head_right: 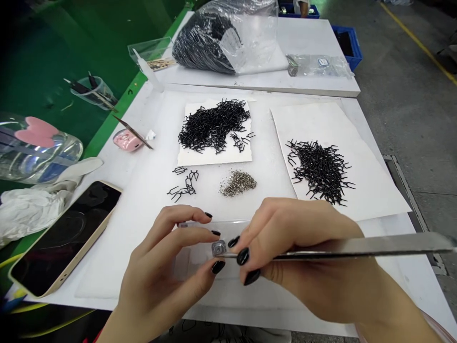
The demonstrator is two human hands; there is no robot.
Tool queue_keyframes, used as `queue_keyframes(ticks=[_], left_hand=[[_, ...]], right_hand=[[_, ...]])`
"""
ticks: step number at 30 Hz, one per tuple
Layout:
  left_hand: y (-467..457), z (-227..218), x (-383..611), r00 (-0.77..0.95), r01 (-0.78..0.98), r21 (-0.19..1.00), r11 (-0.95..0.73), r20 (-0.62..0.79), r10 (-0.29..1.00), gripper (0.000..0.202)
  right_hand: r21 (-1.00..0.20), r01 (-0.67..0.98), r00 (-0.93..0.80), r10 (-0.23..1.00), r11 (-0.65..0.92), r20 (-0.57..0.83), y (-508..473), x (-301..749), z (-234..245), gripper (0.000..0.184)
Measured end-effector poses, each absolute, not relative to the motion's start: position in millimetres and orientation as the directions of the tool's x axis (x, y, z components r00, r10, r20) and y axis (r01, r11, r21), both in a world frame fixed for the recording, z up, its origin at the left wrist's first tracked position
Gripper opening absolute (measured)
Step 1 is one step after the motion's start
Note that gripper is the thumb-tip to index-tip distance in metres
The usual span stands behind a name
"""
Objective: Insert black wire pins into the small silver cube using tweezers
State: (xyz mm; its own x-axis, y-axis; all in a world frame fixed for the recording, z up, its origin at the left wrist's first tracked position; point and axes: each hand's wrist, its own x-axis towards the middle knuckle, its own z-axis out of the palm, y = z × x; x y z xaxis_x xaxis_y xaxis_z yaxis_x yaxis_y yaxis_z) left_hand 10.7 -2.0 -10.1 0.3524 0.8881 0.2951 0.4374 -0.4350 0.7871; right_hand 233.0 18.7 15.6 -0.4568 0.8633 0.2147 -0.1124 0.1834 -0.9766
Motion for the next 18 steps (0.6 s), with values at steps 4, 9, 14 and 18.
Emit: queue_keyframes(ticks=[4, 9, 14, 18], left_hand=[[-2.0, -9.8, 9.7, 0.350, 0.452, 0.782, -0.430, 0.288, 0.891, 0.020], [-2.3, -9.4, 10.3, 0.348, 0.457, 0.773, -0.441, 0.301, 0.888, 0.018], [-1.7, -9.2, 11.0, 0.351, 0.454, 0.774, -0.441, 0.300, 0.887, 0.019], [-1.6, -9.8, 10.7, 0.352, 0.448, 0.774, -0.447, 0.307, 0.884, 0.018]], right_hand=[[-0.978, -0.067, -0.498, 0.843, 0.197, 0.203, 18.7, 232.1, 13.4, 0.044], [-0.981, -0.083, -0.492, 0.849, 0.175, 0.193, 18.5, 232.1, 13.1, 0.044], [-0.984, -0.088, -0.492, 0.852, 0.154, 0.177, 19.5, 231.2, 12.8, 0.042], [-0.981, -0.053, -0.483, 0.855, 0.187, 0.189, 19.4, 231.4, 13.3, 0.045]])
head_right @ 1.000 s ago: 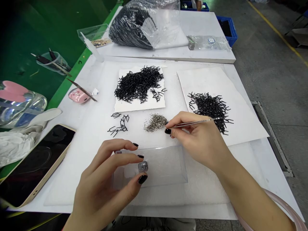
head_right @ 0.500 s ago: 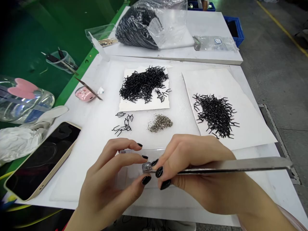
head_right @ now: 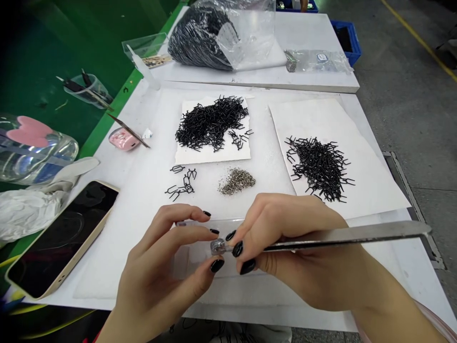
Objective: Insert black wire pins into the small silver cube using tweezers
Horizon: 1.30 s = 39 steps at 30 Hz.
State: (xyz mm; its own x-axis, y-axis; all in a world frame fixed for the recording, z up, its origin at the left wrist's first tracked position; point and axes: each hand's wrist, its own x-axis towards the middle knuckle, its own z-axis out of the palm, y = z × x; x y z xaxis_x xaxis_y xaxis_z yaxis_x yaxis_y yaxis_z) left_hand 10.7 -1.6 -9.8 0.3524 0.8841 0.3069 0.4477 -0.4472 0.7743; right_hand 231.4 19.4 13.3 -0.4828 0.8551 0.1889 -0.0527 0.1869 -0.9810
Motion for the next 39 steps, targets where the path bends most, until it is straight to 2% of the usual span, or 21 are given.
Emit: queue_keyframes(ticks=[11, 33, 39], left_hand=[[-1.7, -10.7, 9.8, 0.355, 0.451, 0.775, -0.442, 0.298, 0.886, 0.019], [-2.2, -8.4, 12.2, 0.353, 0.460, 0.766, -0.449, 0.306, 0.884, 0.016], [-2.2, -10.7, 10.5, 0.350, 0.456, 0.770, -0.445, 0.305, 0.886, 0.018]], right_hand=[[-0.977, -0.030, -0.454, 0.868, 0.210, 0.201, 19.4, 229.9, 16.7, 0.034], [-0.974, -0.001, -0.468, 0.861, 0.228, 0.202, 18.7, 231.2, 18.9, 0.031], [-0.962, -0.034, -0.477, 0.841, 0.270, 0.253, 19.6, 231.1, 17.8, 0.026]])
